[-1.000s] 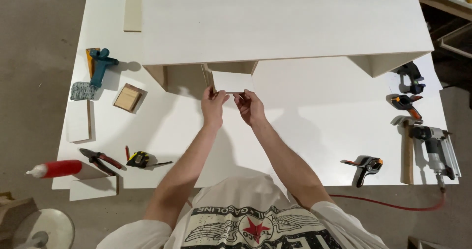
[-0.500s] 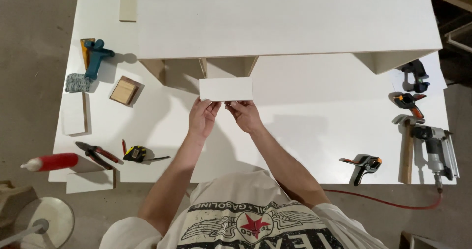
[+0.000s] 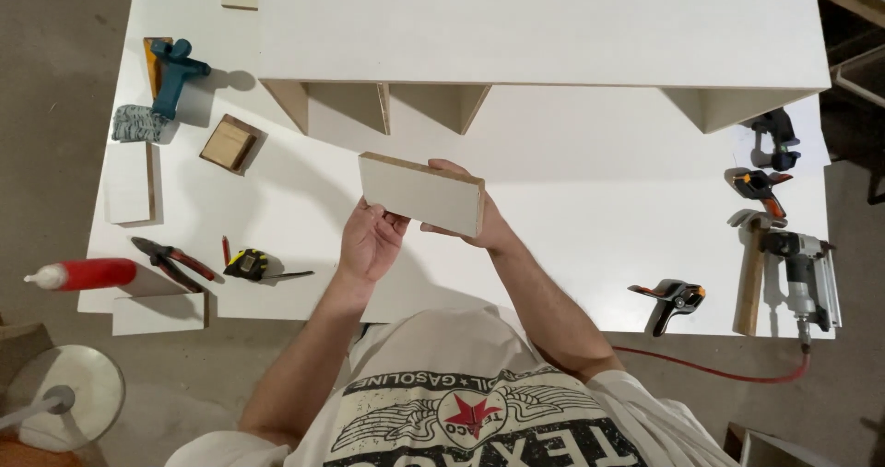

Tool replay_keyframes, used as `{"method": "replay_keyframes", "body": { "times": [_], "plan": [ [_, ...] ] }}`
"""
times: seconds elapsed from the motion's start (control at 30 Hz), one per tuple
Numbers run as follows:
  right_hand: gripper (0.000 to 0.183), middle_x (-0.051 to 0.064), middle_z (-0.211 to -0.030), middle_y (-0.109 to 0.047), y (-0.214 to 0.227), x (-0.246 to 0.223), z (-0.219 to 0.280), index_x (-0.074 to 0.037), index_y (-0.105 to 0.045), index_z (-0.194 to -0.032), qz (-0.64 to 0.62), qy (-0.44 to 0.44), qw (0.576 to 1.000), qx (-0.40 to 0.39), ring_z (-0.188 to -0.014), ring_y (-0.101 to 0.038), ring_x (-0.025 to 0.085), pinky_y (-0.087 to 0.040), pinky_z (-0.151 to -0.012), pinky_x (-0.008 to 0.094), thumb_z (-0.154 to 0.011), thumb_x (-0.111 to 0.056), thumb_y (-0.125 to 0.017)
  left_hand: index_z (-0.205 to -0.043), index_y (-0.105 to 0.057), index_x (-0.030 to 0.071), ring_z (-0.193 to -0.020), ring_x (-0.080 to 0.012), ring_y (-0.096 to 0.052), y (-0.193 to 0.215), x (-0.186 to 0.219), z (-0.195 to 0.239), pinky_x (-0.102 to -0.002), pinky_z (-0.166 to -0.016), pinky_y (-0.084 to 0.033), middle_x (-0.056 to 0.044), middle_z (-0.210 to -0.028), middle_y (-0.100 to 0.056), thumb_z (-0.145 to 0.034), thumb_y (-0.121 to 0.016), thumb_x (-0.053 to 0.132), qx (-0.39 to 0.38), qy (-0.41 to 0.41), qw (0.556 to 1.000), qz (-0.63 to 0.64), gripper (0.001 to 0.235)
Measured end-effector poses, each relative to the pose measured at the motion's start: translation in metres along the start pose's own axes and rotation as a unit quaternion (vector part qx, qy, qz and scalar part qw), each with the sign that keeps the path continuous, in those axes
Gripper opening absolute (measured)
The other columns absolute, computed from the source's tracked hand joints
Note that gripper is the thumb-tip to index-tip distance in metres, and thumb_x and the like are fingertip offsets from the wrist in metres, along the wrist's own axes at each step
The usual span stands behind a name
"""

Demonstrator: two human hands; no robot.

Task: Assembling a white wooden shelf unit using a pneumatic nail gun, clamps, and glue.

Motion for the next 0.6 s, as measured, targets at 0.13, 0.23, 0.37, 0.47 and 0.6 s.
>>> {"method": "replay_keyframes", "body": {
  "times": [0.13,0.23,0.37,0.47,0.6],
  "plan": [
    [0.085,0.025,-0.142,-0.056,-0.001,-0.01,-0.001,0.002,-0.053,-0.143,0.011,0.03,0.999,-0.007,-0.13,-0.059,0.04,-0.045,-0.111,0.052,-0.07,-0.008,-0.096,-0.135,-0.058,0.013,-0.112,-0.0293,-0.072,-0.011,-0.002,0.005,-0.048,-0.109,-0.053,-0.015,-0.127,-0.072,-0.1,-0.048,0.007,-0.02,-0.001,1.0,0.015,0.037],
    [0.096,0.022,-0.14,-0.057,0.012,0.011,0.007,0.0,-0.044,-0.148,-0.08,-0.035,0.996,-0.005,-0.122,-0.062,0.036,-0.055,-0.101,0.049,-0.068,-0.001,-0.095,-0.136,-0.058,0.012,-0.112,-0.0295,-0.072,-0.037,0.003,0.015,-0.048,-0.11,-0.053,-0.016,-0.125,-0.073,-0.101,-0.049,0.006,-0.033,-0.013,0.999,0.009,0.037],
    [0.096,0.016,-0.136,-0.056,-0.005,0.012,0.004,-0.006,-0.035,-0.152,-0.291,-0.096,0.952,-0.001,-0.113,-0.065,0.031,-0.061,-0.092,0.046,-0.072,0.005,-0.087,-0.132,-0.059,0.007,-0.106,-0.0325,-0.075,-0.081,0.018,0.033,-0.05,-0.106,-0.055,-0.018,-0.1,-0.078,-0.098,-0.058,-0.003,-0.045,-0.03,0.998,-0.029,0.035],
    [0.099,0.018,-0.137,-0.056,-0.009,0.02,0.005,-0.017,-0.032,-0.156,-0.403,-0.099,0.909,-0.021,-0.111,-0.067,0.036,-0.062,-0.09,0.048,-0.075,0.011,-0.081,-0.126,-0.059,0.007,-0.099,-0.0283,-0.076,-0.069,0.02,0.04,-0.051,-0.103,-0.057,-0.014,-0.099,-0.079,-0.096,-0.062,-0.005,-0.026,-0.042,0.995,-0.082,0.032],
    [0.094,0.018,-0.143,-0.057,-0.023,0.005,-0.005,-0.018,-0.035,-0.158,-0.448,-0.093,0.889,-0.01,-0.122,-0.064,0.039,-0.06,-0.092,0.051,-0.078,0.009,-0.075,-0.126,-0.061,0.006,-0.106,-0.0315,-0.074,-0.095,0.035,0.043,-0.049,-0.096,-0.06,-0.015,-0.113,-0.076,-0.089,-0.072,-0.005,-0.021,-0.028,0.988,-0.149,0.04]
  ]
}}
Point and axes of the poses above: each hand's wrist, its own z-axis away from the middle knuckle, its own y-axis out of the back of the hand, x = y × z, the point moved 6 cm from there along -z, towards the middle knuckle
